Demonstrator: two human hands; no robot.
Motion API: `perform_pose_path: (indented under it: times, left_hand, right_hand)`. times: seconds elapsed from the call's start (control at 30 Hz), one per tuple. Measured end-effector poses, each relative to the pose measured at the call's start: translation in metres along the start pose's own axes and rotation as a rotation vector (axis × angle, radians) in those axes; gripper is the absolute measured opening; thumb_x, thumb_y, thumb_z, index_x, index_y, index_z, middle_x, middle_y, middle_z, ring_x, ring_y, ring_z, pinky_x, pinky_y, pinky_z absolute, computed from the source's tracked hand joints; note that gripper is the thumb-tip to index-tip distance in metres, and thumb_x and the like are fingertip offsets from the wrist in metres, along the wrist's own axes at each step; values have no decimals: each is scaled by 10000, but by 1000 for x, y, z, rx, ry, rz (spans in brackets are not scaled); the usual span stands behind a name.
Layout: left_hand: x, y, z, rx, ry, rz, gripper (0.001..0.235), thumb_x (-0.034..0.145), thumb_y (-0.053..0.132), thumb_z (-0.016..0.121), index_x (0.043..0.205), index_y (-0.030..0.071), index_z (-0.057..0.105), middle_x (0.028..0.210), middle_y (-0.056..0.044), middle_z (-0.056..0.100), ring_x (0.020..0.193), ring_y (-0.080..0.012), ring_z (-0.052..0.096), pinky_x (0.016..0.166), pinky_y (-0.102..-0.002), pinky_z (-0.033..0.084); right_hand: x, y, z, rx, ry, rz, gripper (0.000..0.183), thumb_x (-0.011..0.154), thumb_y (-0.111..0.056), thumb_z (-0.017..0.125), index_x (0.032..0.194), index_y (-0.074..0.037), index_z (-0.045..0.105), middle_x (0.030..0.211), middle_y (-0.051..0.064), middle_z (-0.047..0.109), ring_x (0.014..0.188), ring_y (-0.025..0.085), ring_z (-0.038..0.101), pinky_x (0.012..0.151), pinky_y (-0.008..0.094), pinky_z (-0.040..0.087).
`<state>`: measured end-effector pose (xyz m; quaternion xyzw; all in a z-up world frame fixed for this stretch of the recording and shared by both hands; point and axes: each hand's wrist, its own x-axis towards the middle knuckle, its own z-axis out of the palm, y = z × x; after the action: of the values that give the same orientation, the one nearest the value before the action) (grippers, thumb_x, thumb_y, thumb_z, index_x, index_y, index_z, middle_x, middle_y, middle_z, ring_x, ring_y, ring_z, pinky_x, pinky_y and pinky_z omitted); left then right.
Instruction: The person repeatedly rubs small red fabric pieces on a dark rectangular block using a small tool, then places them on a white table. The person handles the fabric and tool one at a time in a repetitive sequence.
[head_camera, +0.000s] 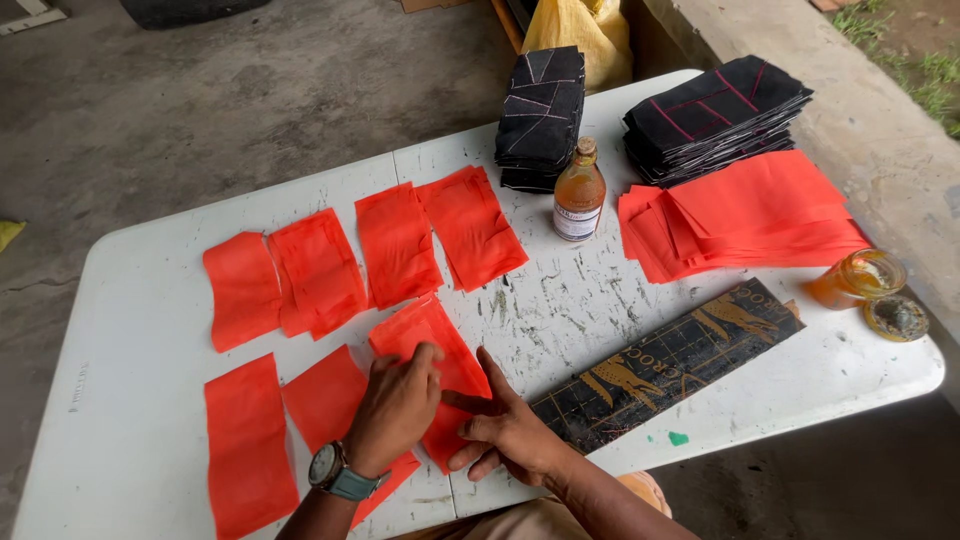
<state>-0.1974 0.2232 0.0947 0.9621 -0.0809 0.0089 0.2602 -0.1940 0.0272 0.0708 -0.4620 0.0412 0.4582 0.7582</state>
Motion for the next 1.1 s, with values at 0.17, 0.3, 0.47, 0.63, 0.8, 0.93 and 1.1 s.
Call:
perform_pose_path:
  times: [0.17, 0.3, 0.47, 0.63, 0.8, 0.93, 1.1]
  left_hand:
    - [-13, -50, 21, 187, -171, -132, 241, 946, 259, 577, 1148, 130, 551, 740, -105, 742, 833, -284, 714, 1077, -507, 358]
    - [-2, -71, 34, 253, 16, -135, 413, 776, 406, 762, 1099, 168, 661, 816, -68, 776, 847, -251, 725, 1073, -434, 378]
    - [18, -74, 38, 206, 564, 170, 507, 614, 397, 856, 982, 79, 712, 876, -96, 768, 818, -236, 720, 1027, -422, 424]
    - [60, 0, 72, -27, 501, 509, 428, 596, 405, 877, 881, 121, 730, 768, -24, 757, 722, -198, 720, 980, -501, 422]
    - [137, 119, 90, -107, -231, 464, 527, 840, 405, 793, 1243, 90, 663, 1305, -83, 598, 1255, -212, 540, 1145, -542, 284]
    - [204, 187, 109, -193, -111, 484, 588, 859, 357, 758, 1346, 94, 562, 1419, -113, 488, 1320, -334, 451, 1121, -504, 295]
    - [240, 218, 141, -211, -31, 422, 627, 883, 375, 701, 1421, 114, 511, 1413, -110, 504, 1278, -315, 512, 1111, -512, 332]
  right_hand:
    - [-27, -21, -43, -244, 118, -318, 1150, 778, 112, 540, 1618, -360, -86, 1477, 202, 572, 686, 237, 737, 518, 327, 572]
    - [-53, -91, -141, -794, 932, -807, 1013, 806, 19, 714, 1631, -193, 166, 1090, 128, 787, 817, 194, 783, 722, 337, 616]
    - [-58, -174, -241, -1268, 1167, -832, 1060, 825, -156, 793, 1635, -150, 110, 1162, 120, 758, 1052, 341, 711, 826, 455, 574]
    - [-36, -196, -271, -1410, 1212, -517, 1115, 753, -208, 803, 1621, -181, 103, 1071, 94, 776, 942, 359, 712, 782, 469, 565]
    - [-30, -208, -277, -1229, 1260, -495, 948, 826, -172, 753, 1627, -135, 247, 896, 163, 776, 852, 368, 729, 761, 465, 569]
    - [-45, -203, -285, -1104, 1202, -533, 940, 740, -156, 812, 1555, -136, 345, 901, 141, 792, 841, 304, 765, 765, 413, 586]
    - [-57, -208, -287, -1039, 1078, -550, 790, 891, -151, 723, 1581, -118, 341, 906, 153, 789, 791, 246, 784, 751, 373, 591]
